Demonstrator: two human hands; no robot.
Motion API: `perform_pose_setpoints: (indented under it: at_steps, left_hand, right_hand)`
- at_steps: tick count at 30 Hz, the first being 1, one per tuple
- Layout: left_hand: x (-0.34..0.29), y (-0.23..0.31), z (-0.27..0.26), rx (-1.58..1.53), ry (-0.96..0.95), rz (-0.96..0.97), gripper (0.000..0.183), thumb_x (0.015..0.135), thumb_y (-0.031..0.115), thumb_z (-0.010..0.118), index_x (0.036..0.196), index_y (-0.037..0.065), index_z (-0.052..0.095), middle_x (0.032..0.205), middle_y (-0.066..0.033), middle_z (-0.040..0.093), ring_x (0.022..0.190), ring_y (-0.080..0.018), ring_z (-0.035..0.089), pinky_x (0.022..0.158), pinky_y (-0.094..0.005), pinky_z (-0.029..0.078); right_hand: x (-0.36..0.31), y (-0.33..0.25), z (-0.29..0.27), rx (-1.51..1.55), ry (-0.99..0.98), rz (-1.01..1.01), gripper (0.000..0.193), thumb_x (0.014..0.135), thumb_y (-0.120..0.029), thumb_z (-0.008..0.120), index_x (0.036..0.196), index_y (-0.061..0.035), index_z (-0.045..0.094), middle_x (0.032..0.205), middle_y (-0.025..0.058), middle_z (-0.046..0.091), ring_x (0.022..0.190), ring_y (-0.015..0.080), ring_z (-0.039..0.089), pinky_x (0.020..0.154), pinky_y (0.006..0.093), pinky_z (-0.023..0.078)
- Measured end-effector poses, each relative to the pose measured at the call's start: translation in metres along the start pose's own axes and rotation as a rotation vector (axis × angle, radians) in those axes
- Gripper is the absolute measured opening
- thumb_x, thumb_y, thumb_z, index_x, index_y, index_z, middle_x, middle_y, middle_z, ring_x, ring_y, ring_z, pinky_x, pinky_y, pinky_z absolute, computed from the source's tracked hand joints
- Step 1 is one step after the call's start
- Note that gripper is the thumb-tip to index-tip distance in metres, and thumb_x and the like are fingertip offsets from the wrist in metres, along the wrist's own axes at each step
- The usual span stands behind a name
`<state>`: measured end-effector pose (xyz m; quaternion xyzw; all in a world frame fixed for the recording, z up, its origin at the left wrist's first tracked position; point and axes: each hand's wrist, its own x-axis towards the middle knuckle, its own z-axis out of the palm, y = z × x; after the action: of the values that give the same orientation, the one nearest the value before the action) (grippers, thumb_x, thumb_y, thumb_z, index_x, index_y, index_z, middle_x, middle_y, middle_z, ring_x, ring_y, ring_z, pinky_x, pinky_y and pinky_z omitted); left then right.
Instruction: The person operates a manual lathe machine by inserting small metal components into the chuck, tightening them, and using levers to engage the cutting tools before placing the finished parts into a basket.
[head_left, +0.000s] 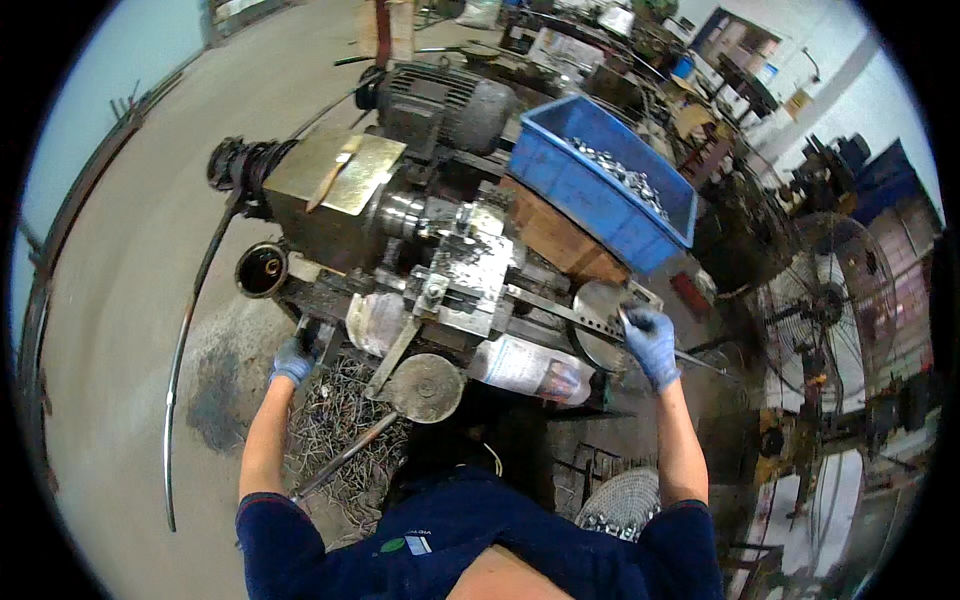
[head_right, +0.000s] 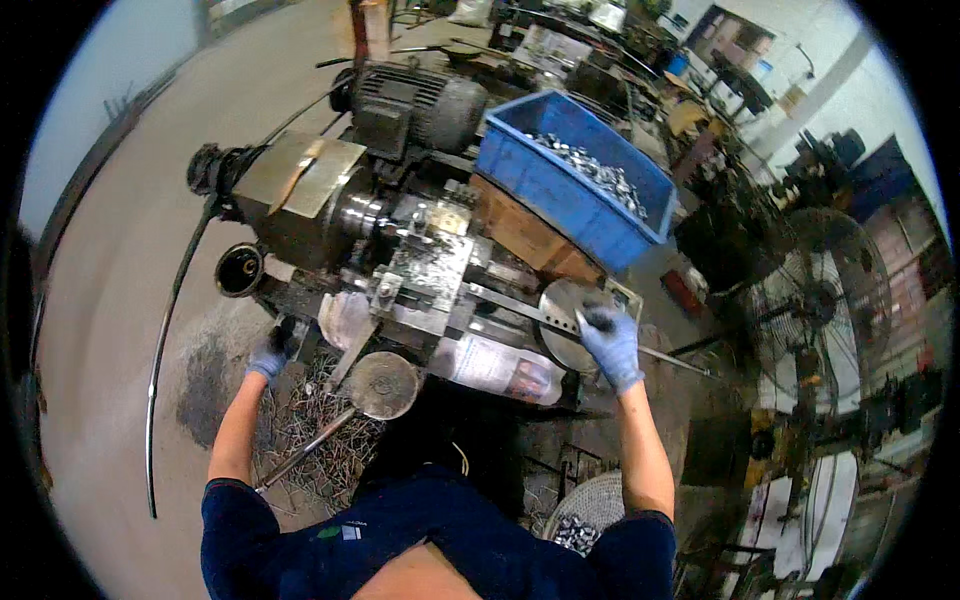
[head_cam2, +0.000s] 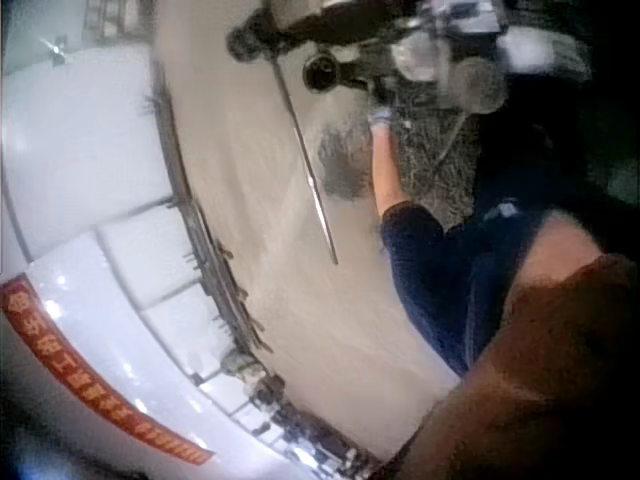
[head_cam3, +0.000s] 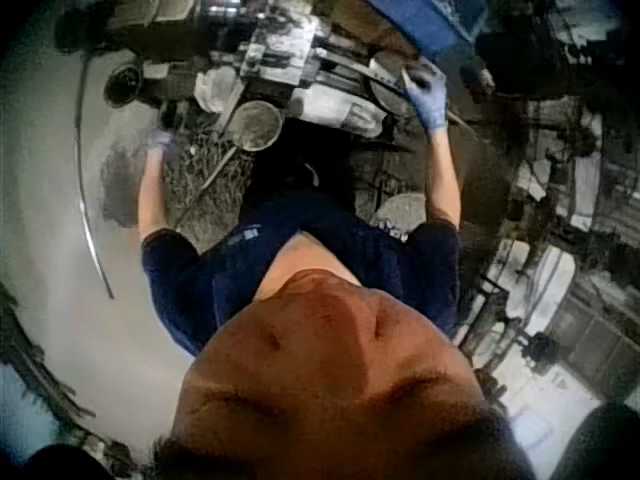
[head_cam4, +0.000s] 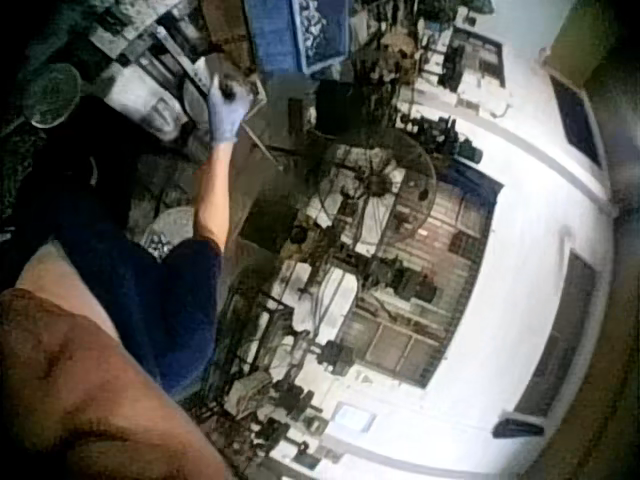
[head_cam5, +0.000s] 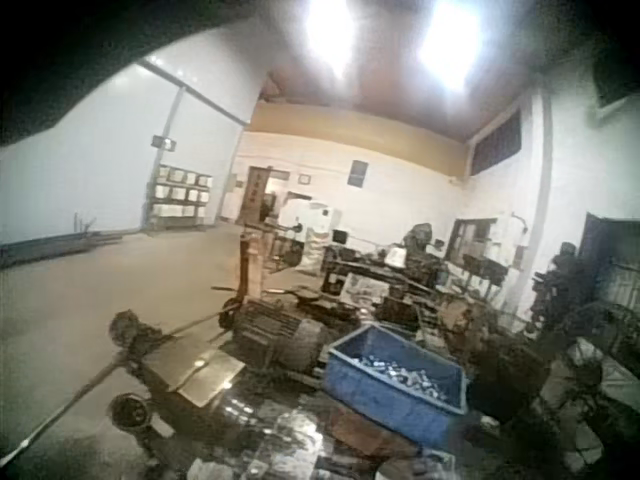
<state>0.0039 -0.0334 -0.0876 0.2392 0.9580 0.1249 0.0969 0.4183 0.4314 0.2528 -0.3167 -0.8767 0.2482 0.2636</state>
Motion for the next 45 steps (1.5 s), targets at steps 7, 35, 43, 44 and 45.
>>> perform_pose_setpoints:
  at_steps: [7, 35, 43, 44, 45]
  left_hand:
    - [0.02, 0.031, -0.086, 0.5, -0.17, 0.128, 0.021, 0.075, 0.022, 0.056, 0.091, 0.014, 0.068, 0.092, -0.0124, 0.067, 0.089, -0.0315, 0.063, 0.076, -0.0427, 0.05]
    - [-0.212, 0.168, -0.147, -0.1, -0.415, 0.213, 0.029, 0.077, 0.033, 0.062, 0.08, 0.003, 0.063, 0.066, -0.0213, 0.059, 0.063, -0.0395, 0.058, 0.059, -0.0442, 0.046]
    - [-0.209, 0.169, -0.146, -0.117, -0.371, 0.264, 0.03, 0.075, 0.03, 0.063, 0.093, 0.005, 0.061, 0.081, -0.0251, 0.059, 0.075, -0.0409, 0.058, 0.065, -0.0455, 0.046]
    - [-0.208, 0.17, -0.142, -0.166, -0.317, 0.328, 0.03, 0.075, 0.031, 0.063, 0.091, 0.005, 0.062, 0.08, -0.0249, 0.059, 0.075, -0.041, 0.058, 0.065, -0.0456, 0.046]
    - [-0.21, 0.167, -0.141, -0.208, -0.259, 0.382, 0.03, 0.075, 0.031, 0.063, 0.09, 0.005, 0.062, 0.079, -0.0246, 0.059, 0.075, -0.041, 0.058, 0.065, -0.0457, 0.046]
  right_hand:
    - [-0.065, 0.13, -0.051, -0.041, 0.119, 0.217, 0.017, 0.075, -0.013, 0.072, 0.073, 0.0028, 0.066, 0.062, 0.007, 0.066, 0.055, 0.0087, 0.057, 0.055, 0.0262, 0.046]
    - [-0.191, 0.206, -0.062, -0.8, -0.012, 0.691, 0.049, 0.071, -0.057, 0.059, 0.081, -0.0107, 0.067, 0.086, 0.018, 0.065, 0.083, 0.0354, 0.062, 0.074, 0.043, 0.049]
    - [-0.197, 0.191, -0.06, -0.704, -0.038, 0.8, 0.047, 0.071, -0.054, 0.061, 0.084, -0.0098, 0.068, 0.086, 0.017, 0.066, 0.084, 0.0355, 0.063, 0.076, 0.043, 0.049]
    - [-0.199, 0.195, -0.06, -0.71, -0.035, 0.802, 0.047, 0.071, -0.054, 0.061, 0.084, -0.0096, 0.068, 0.086, 0.0169, 0.066, 0.084, 0.0353, 0.063, 0.076, 0.0429, 0.049]
    - [-0.201, 0.196, -0.059, -0.714, -0.071, 0.784, 0.049, 0.071, -0.056, 0.06, 0.088, -0.0104, 0.065, 0.09, 0.0168, 0.065, 0.086, 0.0346, 0.062, 0.075, 0.0432, 0.049]
